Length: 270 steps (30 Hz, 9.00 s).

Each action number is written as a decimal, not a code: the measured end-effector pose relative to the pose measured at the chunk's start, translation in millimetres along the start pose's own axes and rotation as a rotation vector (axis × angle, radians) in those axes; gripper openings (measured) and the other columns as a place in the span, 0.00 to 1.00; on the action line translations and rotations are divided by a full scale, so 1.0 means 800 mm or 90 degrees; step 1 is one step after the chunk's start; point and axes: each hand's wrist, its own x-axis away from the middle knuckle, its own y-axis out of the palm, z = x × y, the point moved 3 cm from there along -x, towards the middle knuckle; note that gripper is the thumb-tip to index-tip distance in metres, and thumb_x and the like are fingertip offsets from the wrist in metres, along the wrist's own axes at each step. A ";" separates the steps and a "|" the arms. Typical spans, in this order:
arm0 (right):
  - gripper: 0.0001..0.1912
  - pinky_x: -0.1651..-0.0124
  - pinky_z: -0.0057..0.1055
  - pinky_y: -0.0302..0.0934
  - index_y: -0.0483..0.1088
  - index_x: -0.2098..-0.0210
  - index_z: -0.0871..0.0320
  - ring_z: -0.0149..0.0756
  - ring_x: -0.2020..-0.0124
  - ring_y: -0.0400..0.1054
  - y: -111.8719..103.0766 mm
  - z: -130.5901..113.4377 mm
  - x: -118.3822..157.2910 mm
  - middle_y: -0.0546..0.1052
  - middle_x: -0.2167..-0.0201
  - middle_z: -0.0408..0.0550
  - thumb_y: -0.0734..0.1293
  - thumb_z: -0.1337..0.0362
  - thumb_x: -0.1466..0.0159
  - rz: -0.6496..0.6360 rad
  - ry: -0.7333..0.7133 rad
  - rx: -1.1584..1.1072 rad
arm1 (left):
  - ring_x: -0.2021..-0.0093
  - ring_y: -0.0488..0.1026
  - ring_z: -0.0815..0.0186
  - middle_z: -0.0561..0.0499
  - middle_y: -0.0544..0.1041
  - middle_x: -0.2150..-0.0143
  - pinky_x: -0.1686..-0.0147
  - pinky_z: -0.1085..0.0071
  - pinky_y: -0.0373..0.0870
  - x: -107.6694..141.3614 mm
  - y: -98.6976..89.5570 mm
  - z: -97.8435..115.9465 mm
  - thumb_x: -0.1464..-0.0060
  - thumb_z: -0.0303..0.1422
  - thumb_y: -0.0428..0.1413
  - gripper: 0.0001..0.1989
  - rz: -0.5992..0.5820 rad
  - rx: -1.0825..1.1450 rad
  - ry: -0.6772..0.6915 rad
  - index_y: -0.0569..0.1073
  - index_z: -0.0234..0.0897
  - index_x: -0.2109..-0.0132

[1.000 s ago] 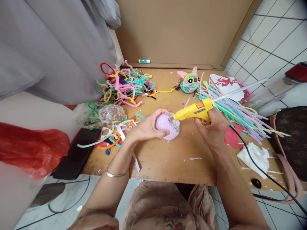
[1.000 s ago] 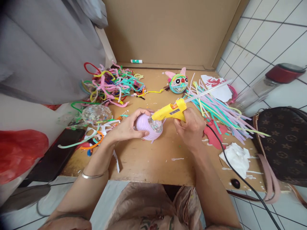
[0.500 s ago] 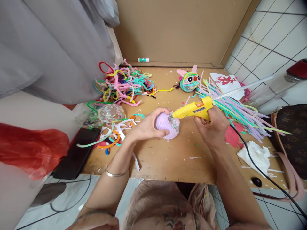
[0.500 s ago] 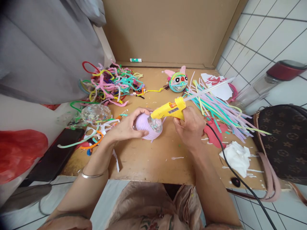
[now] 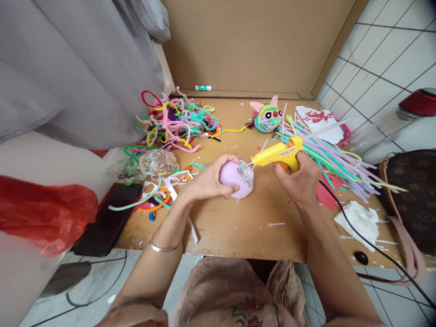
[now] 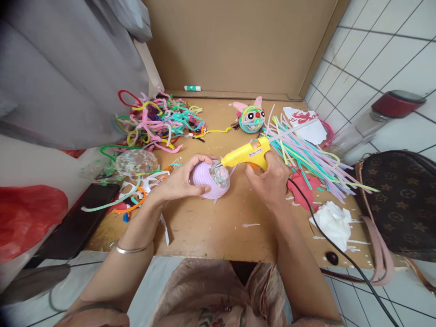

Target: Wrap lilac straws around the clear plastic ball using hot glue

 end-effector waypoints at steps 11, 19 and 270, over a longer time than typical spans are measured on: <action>0.17 0.57 0.40 0.57 0.68 0.63 0.60 0.47 0.59 0.65 0.006 0.036 -0.004 0.73 0.60 0.57 0.63 0.53 0.44 -0.137 0.236 0.231 | 0.49 0.72 0.56 0.45 0.67 0.40 0.54 0.59 0.75 -0.002 0.000 -0.002 0.60 0.34 0.63 0.28 0.013 0.023 -0.013 0.63 0.40 0.51; 0.23 0.48 0.53 0.53 0.72 0.56 0.68 0.58 0.51 0.66 0.021 0.072 0.005 0.74 0.55 0.67 0.65 0.55 0.43 -0.257 0.257 0.372 | 0.51 0.72 0.57 0.45 0.68 0.42 0.59 0.63 0.76 0.000 0.000 0.004 0.60 0.34 0.62 0.28 0.023 -0.028 -0.030 0.63 0.40 0.50; 0.03 0.67 0.30 0.62 0.72 0.62 0.60 0.31 0.70 0.73 0.014 -0.087 0.068 0.79 0.72 0.47 0.67 0.68 0.36 0.113 -0.399 -0.130 | 0.41 0.68 0.57 0.44 0.71 0.43 0.40 0.60 0.63 0.004 0.005 0.013 0.57 0.27 0.59 0.25 0.070 -0.126 0.109 0.64 0.38 0.49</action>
